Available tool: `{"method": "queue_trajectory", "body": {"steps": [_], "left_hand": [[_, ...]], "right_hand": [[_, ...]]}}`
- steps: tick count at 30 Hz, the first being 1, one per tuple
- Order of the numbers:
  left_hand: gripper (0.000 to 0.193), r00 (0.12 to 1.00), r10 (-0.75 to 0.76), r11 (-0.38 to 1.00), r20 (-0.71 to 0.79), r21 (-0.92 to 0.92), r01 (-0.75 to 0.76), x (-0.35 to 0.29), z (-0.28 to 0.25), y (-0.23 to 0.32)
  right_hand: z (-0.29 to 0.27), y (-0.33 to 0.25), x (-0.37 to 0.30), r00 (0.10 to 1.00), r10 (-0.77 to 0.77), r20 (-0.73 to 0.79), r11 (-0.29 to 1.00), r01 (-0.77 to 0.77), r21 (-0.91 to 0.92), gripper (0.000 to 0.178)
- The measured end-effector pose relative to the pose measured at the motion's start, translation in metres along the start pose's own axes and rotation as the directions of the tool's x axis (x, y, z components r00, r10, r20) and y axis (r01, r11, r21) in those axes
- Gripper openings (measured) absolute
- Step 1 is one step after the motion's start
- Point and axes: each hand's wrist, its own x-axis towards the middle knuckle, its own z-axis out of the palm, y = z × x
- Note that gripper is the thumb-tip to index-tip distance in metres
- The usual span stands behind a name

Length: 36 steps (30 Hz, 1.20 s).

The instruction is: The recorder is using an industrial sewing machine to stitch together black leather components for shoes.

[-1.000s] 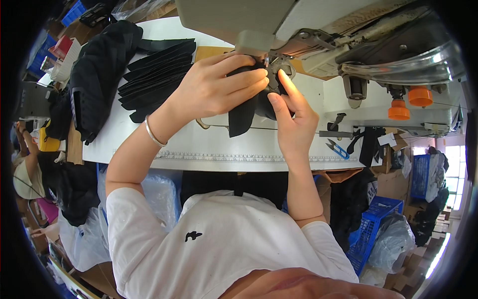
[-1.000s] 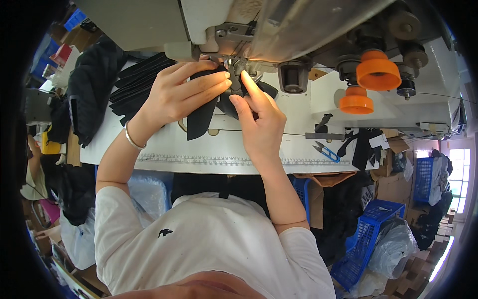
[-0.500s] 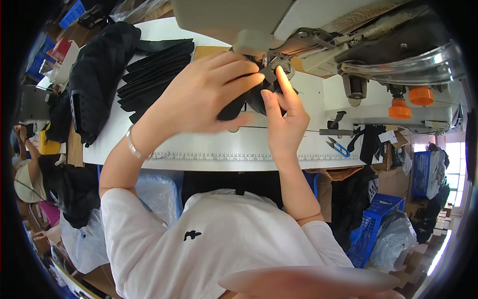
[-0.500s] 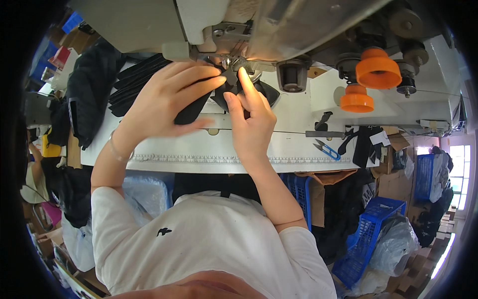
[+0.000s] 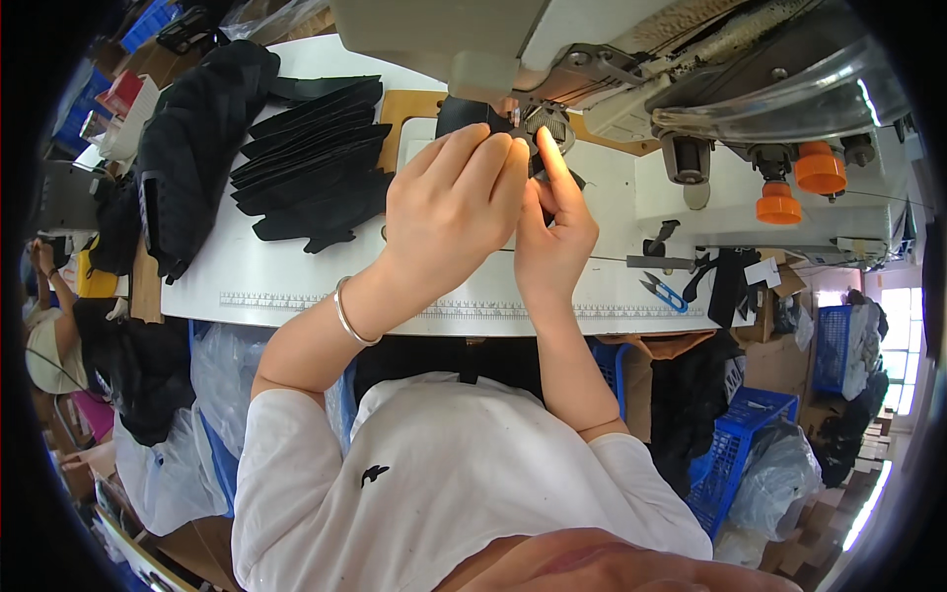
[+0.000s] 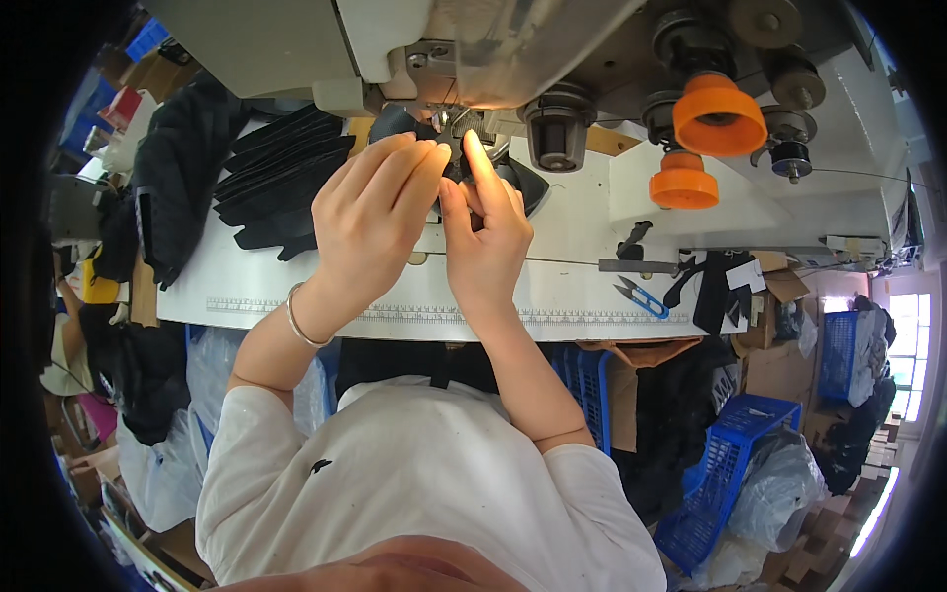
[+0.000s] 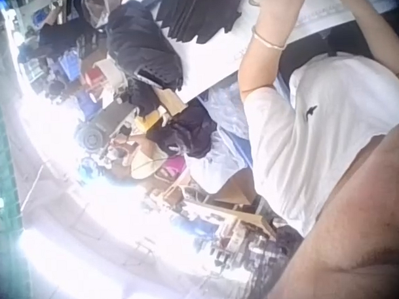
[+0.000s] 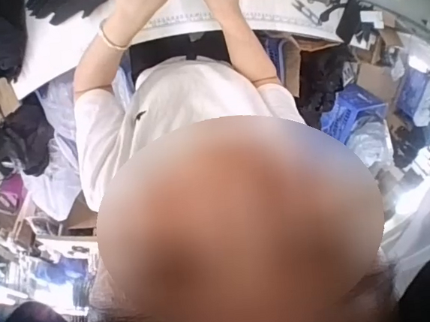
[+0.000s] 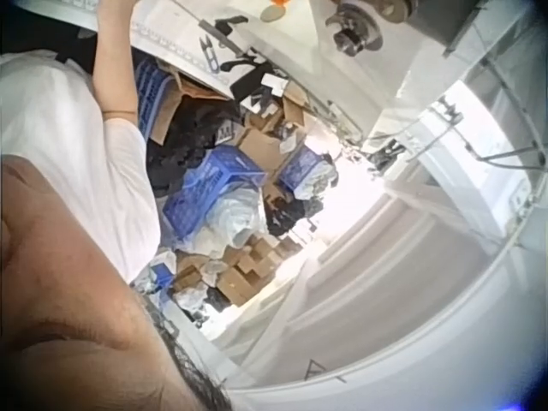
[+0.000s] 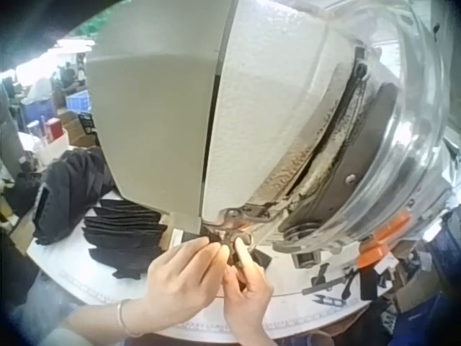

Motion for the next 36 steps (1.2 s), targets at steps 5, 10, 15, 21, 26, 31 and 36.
{"method": "queue_trajectory", "body": {"steps": [5,10,15,21,26,31,36], "left_hand": [[0.033,1.000,0.011,1.000,-0.005,-0.011,-0.011,0.000,0.000,-0.001],[0.031,0.998,0.056,0.998,-0.024,0.007,-0.056,-0.003,0.002,-0.004],[0.032,0.995,0.087,0.996,-0.047,0.010,-0.087,-0.003,0.004,-0.010],[0.033,0.991,0.130,0.991,-0.017,-0.034,-0.131,0.002,0.001,-0.022],[0.034,0.983,0.182,0.983,-0.004,-0.035,-0.182,0.005,0.001,-0.025],[0.034,0.979,0.186,0.982,0.082,-0.039,-0.183,0.008,-0.002,-0.028],[0.034,0.981,0.193,0.980,0.028,-0.050,-0.192,0.005,0.001,-0.028]], "right_hand": [[0.002,-0.003,0.000,0.999,0.048,-0.018,0.996,-0.046,0.079,0.054],[0.006,-0.001,-0.001,0.999,0.001,-0.046,0.999,0.001,0.041,0.054],[0.014,-0.003,-0.001,0.999,0.022,-0.050,0.998,-0.019,0.064,0.053],[0.020,-0.006,-0.007,0.999,0.034,-0.041,0.977,-0.025,0.212,0.061],[0.020,-0.005,-0.008,0.999,0.038,-0.022,0.963,-0.031,0.267,0.068],[0.021,-0.006,-0.008,1.000,0.020,-0.024,0.969,-0.014,0.247,0.067],[0.025,-0.004,-0.010,0.999,0.007,-0.036,0.972,0.001,0.233,0.068]]}}
